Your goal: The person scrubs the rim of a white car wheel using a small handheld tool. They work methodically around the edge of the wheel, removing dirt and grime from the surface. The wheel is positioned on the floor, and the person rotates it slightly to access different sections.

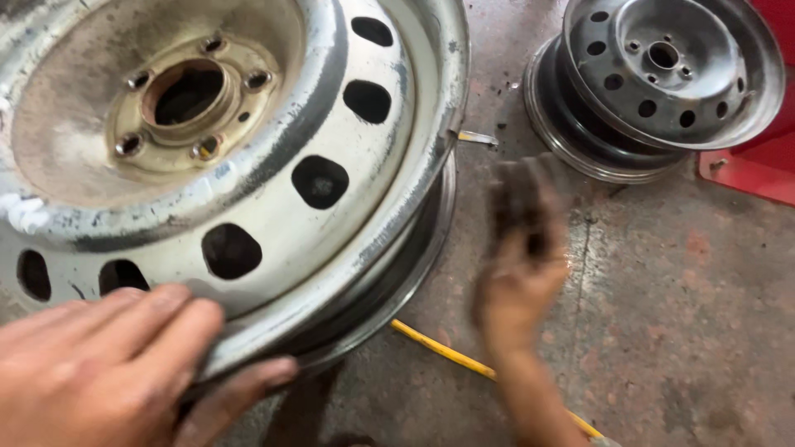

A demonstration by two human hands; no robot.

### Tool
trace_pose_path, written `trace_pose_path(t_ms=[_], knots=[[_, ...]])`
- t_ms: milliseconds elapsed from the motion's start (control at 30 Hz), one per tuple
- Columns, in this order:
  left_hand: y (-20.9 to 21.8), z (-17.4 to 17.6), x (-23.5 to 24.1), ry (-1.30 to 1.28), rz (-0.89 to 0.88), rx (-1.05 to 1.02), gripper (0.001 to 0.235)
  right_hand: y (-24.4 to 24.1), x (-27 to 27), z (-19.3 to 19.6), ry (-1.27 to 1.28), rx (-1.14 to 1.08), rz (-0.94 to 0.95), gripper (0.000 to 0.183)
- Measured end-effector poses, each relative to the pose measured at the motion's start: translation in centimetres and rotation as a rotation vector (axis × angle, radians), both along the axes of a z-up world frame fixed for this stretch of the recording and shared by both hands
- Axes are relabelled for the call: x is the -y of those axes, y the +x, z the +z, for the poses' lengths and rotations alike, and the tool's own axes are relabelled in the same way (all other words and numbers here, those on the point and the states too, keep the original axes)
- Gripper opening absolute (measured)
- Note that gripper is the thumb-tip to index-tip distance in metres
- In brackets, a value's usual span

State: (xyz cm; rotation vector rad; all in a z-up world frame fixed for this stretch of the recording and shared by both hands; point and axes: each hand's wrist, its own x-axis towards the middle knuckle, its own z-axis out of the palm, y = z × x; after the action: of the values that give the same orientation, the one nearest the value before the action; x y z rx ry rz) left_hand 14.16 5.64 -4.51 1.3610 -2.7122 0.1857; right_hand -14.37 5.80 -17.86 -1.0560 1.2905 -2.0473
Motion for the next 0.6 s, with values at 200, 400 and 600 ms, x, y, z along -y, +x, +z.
trace_pose_path(t_ms=[200, 400, 600], knots=[[-0.7, 1.1, -0.9, -0.051, 0.062, 0.188, 0.058, 9.4, -0.6, 0.3, 0.106, -0.429, -0.147, 0.045], [-9.9, 1.1, -0.5, 0.105, 0.206, 0.139, 0.059, 3.5, 4.7, -1.8, -0.002, -0.43, -0.04, 0.051], [-14.0, 4.5, 1.7, 0.12, 0.286, 0.06, 0.068, -4.3, 7.5, 0.6, -0.023, -0.074, 0.148, 0.052]])
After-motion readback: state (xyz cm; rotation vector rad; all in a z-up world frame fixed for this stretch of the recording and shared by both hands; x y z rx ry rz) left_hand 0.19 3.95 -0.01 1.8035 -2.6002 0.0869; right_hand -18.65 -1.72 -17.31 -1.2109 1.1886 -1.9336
